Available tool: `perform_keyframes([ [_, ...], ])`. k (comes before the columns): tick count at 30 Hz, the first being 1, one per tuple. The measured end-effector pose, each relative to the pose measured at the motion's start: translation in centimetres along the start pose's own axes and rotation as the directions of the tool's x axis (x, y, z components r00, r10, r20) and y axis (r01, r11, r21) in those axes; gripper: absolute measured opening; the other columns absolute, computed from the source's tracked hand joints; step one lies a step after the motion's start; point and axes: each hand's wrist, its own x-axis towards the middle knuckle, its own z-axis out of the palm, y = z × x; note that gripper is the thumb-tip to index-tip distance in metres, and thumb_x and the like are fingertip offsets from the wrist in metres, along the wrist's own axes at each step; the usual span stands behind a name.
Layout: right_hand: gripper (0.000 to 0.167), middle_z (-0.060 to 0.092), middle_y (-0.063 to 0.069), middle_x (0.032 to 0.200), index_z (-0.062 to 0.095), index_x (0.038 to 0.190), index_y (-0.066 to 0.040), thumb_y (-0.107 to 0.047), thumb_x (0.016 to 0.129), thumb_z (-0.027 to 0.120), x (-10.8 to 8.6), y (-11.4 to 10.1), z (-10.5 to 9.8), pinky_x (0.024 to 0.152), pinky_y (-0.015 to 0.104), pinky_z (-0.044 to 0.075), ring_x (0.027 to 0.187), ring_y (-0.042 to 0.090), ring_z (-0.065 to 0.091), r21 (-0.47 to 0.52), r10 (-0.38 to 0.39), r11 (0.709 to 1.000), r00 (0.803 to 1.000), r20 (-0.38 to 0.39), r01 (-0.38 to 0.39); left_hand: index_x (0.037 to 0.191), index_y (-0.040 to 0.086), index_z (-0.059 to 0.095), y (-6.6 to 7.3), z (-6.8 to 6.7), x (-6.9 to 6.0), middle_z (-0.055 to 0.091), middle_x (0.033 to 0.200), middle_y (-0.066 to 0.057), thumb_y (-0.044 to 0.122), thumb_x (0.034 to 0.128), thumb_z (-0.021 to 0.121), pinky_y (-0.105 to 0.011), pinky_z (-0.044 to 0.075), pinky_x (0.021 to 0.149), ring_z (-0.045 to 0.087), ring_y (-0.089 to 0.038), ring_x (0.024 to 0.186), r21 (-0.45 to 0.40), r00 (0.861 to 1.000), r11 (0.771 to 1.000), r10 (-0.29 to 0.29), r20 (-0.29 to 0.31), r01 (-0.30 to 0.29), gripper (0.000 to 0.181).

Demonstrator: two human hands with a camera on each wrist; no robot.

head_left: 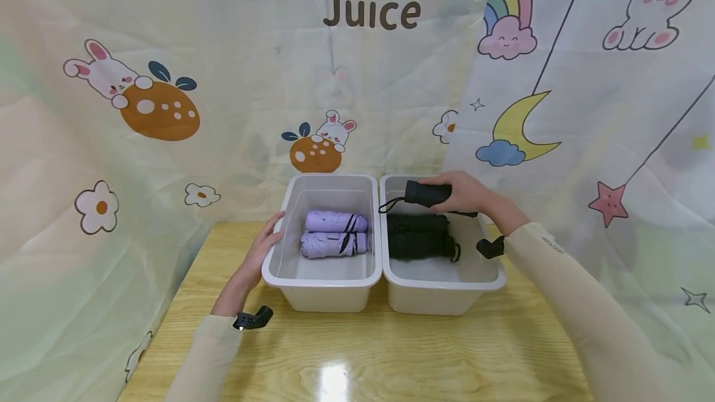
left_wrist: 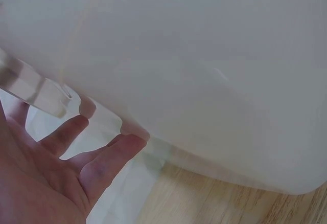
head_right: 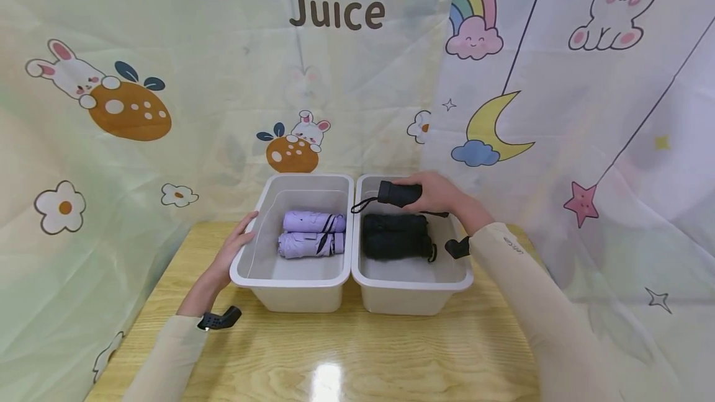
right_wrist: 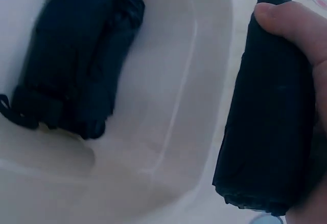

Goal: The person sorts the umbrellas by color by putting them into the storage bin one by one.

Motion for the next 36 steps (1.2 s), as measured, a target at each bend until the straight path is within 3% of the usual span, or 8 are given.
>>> perform_keyframes([
  [9,0.064,0.064,0.006,0.124,0.060,0.136,-0.024,-0.029,0.076,0.083,2.3,0.8,3.2,0.069,0.035,0.046,0.086,0.019,0.057,-0.052,0.036,0.998,0.996,0.076,-0.032,0.156,0.017,0.019,0.1,-0.2,0.1,0.019,0.157,-0.017,0.024,0.1058,0.038,-0.056,0.038,0.099,0.033,-0.044,0.133,0.023,1.000,1.000,-0.005,-0.019,0.005,0.054],
  [13,0.065,0.061,0.008,0.128,0.058,0.137,-0.024,-0.027,0.077,0.083,2.9,1.3,4.2,0.069,0.035,0.046,0.086,0.019,0.056,-0.017,0.076,0.997,0.987,0.140,-0.074,0.156,0.017,0.018,0.1,-0.1,0.1,0.018,0.157,-0.017,0.023,0.1059,0.038,-0.058,0.036,0.099,0.033,-0.045,0.132,0.010,1.000,1.000,-0.010,-0.019,0.010,0.054],
  [16,0.065,0.058,0.010,0.133,0.057,0.138,-0.024,-0.025,0.078,0.083,3.2,1.7,5.1,0.077,0.038,0.047,0.097,0.022,0.057,0.014,0.111,0.993,0.978,0.178,-0.115,0.156,0.017,0.019,0.0,0.0,-0.1,0.018,0.157,-0.017,0.022,0.1059,0.038,-0.060,0.035,0.099,0.033,-0.045,0.132,0.003,1.000,1.000,-0.012,-0.027,0.012,0.054],
  [21,0.065,0.057,0.009,0.134,0.058,0.137,-0.028,-0.030,0.076,0.083,3.6,2.1,6.7,0.091,0.046,0.046,0.117,0.029,0.052,-0.039,0.154,0.988,0.963,0.220,-0.149,0.156,0.017,0.020,-0.1,0.3,-0.5,0.018,0.157,-0.017,0.022,0.1058,0.039,-0.058,0.038,0.098,0.033,-0.045,0.132,0.005,0.999,1.000,-0.030,-0.043,0.030,0.053],
  [24,0.065,0.058,0.010,0.133,0.060,0.136,-0.024,-0.025,0.076,0.084,3.7,2.6,7.8,0.092,0.045,0.045,0.116,0.028,0.052,-0.011,0.133,0.991,0.962,0.239,-0.135,0.156,0.017,0.019,-0.2,0.4,-0.5,0.017,0.158,-0.017,0.023,0.1057,0.039,-0.057,0.037,0.099,0.032,-0.044,0.133,0.003,0.999,1.000,-0.026,-0.033,0.026,0.054],
  [30,0.064,0.062,0.009,0.126,0.062,0.133,-0.019,-0.016,0.073,0.085,4.1,3.6,9.1,0.086,0.037,0.046,0.100,0.021,0.055,0.049,0.081,0.994,0.969,0.232,-0.095,0.156,0.017,0.019,-0.1,0.3,-0.2,0.017,0.158,-0.016,0.024,0.1052,0.040,-0.059,0.035,0.100,0.030,-0.044,0.134,-0.008,1.000,1.000,-0.007,-0.021,0.006,0.055],
  [36,0.064,0.062,0.011,0.127,0.062,0.133,-0.016,-0.014,0.072,0.085,4.5,3.6,9.5,0.091,0.041,0.045,0.106,0.024,0.055,0.051,0.065,0.996,0.972,0.228,-0.079,0.155,0.018,0.020,0.0,0.3,0.0,0.020,0.157,-0.015,0.023,0.1053,0.040,-0.061,0.035,0.099,0.032,-0.045,0.133,-0.012,1.000,1.000,0.000,-0.021,0.000,0.054],
])
